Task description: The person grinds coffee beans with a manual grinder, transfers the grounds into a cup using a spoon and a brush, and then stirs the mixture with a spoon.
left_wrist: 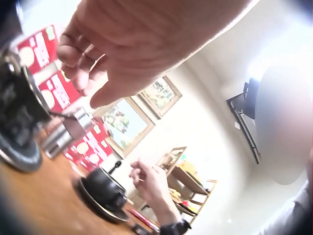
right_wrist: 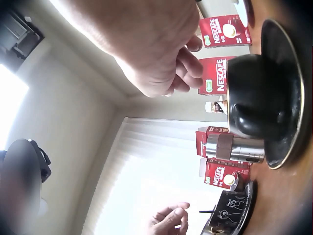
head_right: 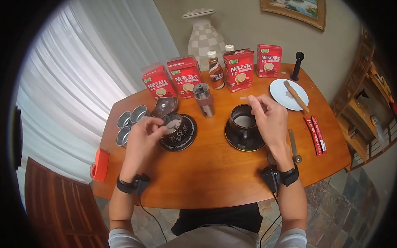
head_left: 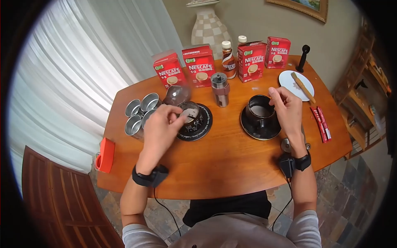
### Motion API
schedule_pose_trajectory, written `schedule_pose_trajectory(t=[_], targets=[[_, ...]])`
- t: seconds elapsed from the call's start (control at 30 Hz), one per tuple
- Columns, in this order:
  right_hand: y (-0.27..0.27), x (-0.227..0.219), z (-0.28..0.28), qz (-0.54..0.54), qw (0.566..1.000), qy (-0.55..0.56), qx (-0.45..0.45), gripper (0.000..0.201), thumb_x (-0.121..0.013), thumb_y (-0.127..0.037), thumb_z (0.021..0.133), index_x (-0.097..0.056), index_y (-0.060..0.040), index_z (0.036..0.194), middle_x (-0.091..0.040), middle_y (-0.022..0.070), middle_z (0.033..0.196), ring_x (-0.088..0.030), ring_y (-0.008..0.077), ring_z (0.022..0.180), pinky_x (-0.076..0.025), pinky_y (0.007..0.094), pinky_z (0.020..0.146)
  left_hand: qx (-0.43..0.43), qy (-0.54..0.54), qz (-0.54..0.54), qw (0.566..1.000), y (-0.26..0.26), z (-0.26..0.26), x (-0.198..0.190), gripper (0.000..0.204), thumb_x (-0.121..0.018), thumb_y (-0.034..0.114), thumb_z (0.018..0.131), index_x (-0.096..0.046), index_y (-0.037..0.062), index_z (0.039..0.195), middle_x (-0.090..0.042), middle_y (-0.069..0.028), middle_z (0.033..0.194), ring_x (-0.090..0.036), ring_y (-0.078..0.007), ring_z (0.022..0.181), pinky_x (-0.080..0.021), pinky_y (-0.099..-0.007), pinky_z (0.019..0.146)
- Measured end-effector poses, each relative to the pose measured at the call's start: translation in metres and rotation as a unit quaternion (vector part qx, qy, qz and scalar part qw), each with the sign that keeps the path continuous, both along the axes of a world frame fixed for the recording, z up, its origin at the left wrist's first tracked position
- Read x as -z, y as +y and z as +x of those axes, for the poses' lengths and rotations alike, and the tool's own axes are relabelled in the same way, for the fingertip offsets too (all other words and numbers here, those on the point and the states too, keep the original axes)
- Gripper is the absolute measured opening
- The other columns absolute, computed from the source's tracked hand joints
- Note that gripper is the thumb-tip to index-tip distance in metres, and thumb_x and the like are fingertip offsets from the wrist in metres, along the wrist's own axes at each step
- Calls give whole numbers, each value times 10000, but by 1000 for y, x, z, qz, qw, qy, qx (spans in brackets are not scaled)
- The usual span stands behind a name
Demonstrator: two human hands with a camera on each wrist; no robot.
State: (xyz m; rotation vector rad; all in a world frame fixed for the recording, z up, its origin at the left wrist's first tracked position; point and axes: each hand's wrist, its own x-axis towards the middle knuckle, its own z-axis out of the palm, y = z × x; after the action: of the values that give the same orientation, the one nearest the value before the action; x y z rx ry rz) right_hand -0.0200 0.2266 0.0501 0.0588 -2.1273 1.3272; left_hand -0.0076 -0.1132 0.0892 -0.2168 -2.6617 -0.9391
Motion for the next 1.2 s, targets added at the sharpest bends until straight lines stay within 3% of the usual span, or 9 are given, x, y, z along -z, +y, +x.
schedule_pose_trajectory(t=[0.17,0.27,0.4,0.5,0.6,0.73,0.77,1.0,1.2], targets=[[-7,-4,6,20,999,-17,-20,343,-699,-285,1024,-738,20,874,-619,36,615,-538,84,565,-407,295,538,100,-29,-46,993,-5,-3,14,285,-836,133,826,-767,66,1094,-609,-74,859,-632,-237,760,-506,-372,690],[-6,-2,5,30,999,-18,-28,343,-704,-288,1020,-740,20,875,-622,46,615,-539,93,557,-407,299,535,120,38,-114,985,5,-10,28,318,-840,108,839,-763,95,1147,-566,-57,826,-597,-201,725,-484,-348,674],[-1,-1,3,34,999,-13,-21,341,-708,-287,1018,-740,19,873,-626,54,614,-542,102,551,-411,306,533,121,72,-95,986,8,-17,29,184,-809,121,852,-778,79,1028,-617,-109,831,-651,-297,740,-507,-390,656],[0,-2,3,31,999,4,-21,328,-710,-277,1014,-740,18,873,-634,60,618,-551,114,546,-418,314,534,116,144,-67,980,2,-25,32,153,-786,121,887,-781,52,1023,-653,-117,821,-660,-281,713,-509,-369,647],[-2,-3,5,38,999,-2,-23,304,-717,-260,1005,-739,15,877,-639,83,629,-559,142,538,-422,321,536,65,89,33,993,-7,-27,19,173,-762,117,927,-772,19,1070,-698,-116,844,-666,-222,713,-513,-348,665],[-2,-1,4,63,998,21,-22,278,-725,-240,993,-734,15,882,-641,116,650,-562,179,532,-424,332,536,-18,-20,170,985,-14,-29,10,191,-728,135,992,-772,-37,1062,-718,-46,800,-598,-82,642,-470,-251,576],[-3,-1,4,59,998,25,-23,274,-727,-236,991,-732,15,882,-641,121,653,-562,184,532,-425,334,537,4,15,200,980,-20,-31,10,210,-718,152,1009,-770,-46,1055,-706,-24,786,-574,-58,606,-438,-211,544],[-4,-3,7,58,998,24,-25,257,-729,-227,985,-732,11,886,-657,133,677,-581,203,549,-442,343,550,-14,-1,254,967,-24,-32,12,200,-711,142,1015,-768,-47,1045,-706,-28,781,-580,-57,608,-444,-217,540],[-4,-2,6,53,998,34,-29,256,-729,-225,984,-735,13,888,-661,133,678,-586,220,553,-449,349,552,-8,21,207,978,-19,-26,10,198,-713,147,1019,-769,-42,1041,-697,-25,778,-597,-64,625,-460,-215,562]])
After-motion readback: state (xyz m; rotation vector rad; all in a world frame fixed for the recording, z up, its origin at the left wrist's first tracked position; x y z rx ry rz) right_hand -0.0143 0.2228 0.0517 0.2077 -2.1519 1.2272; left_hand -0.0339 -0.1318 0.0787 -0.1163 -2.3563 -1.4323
